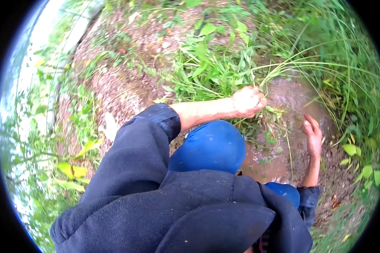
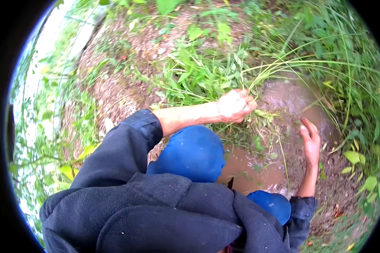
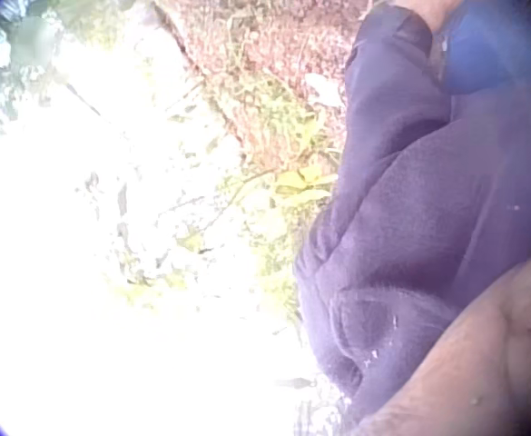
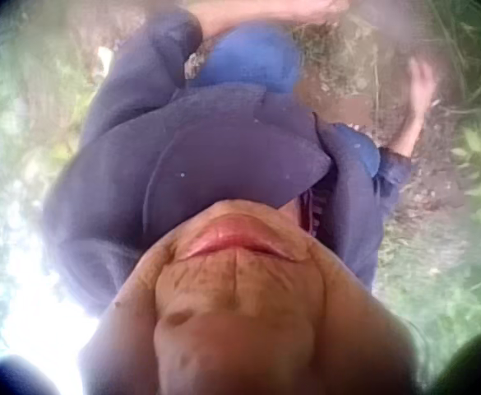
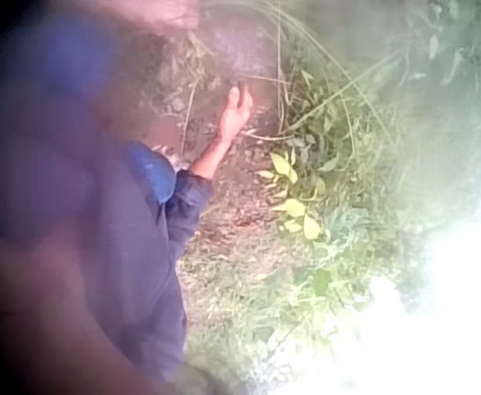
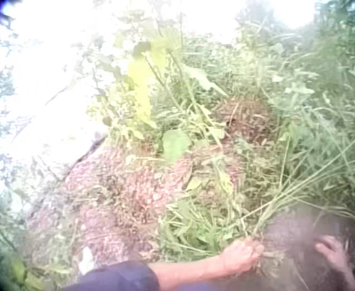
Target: The person uses a sickle to cut weeds and pulls them by hand in a garden. They move through a muddy area, repeatedly cutting and gathering vegetation to clear the ground.
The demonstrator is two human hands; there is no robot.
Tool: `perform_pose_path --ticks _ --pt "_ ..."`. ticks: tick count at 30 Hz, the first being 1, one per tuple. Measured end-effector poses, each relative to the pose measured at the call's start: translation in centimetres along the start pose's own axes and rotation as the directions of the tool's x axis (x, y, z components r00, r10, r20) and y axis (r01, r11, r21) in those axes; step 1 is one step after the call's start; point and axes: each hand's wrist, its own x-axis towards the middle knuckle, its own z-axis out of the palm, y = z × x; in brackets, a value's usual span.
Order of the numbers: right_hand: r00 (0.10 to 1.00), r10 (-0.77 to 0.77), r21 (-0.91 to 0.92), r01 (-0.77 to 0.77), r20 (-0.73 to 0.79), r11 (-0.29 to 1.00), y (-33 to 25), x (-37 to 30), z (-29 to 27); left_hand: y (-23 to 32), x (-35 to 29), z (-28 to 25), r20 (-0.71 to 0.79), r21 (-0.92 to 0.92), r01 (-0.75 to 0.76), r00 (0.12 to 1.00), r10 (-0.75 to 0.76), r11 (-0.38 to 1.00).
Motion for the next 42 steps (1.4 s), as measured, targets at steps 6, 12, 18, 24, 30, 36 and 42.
perform_pose_path --ticks 6,12,18,24,30,36,42 --pt "0.992 0.103 0.113 -0.112 0.076 0.987 2.1 0.4 1.3 -3.8 -5.6 -14.5 -0.066 0.374 0.305 0.951 -0.303 0.876" --pt "0.987 0.115 0.105 -0.126 0.110 0.986 2.6 1.7 2.3 -6.7 -14.5 -30.1 -0.246 0.725 0.520 0.808 -0.536 0.452" --pt "0.981 0.143 0.060 -0.152 0.131 0.987 3.6 2.2 2.7 -8.6 -30.2 -48.4 -0.449 0.892 0.231 0.541 -0.711 -0.388" --pt "0.966 0.221 0.063 -0.231 0.138 0.971 5.9 1.1 2.5 -8.9 -29.0 -44.6 -0.497 0.674 0.417 -0.355 -0.792 -0.610" --pt "0.973 0.182 -0.014 -0.182 0.145 0.983 2.5 0.6 2.8 -15.1 -19.5 -18.0 0.118 0.715 0.645 0.269 -0.956 0.270" --pt "0.983 0.127 -0.197 -0.100 0.129 0.975 2.4 -0.1 1.2 -14.4 -16.6 -2.0 -0.317 0.488 0.849 0.391 -0.864 0.205" --pt "0.987 0.116 0.022 -0.119 0.109 0.993 3.2 -0.3 2.2 -12.6 -11.9 -3.3 -0.118 -0.154 0.949 0.260 -0.958 0.277"
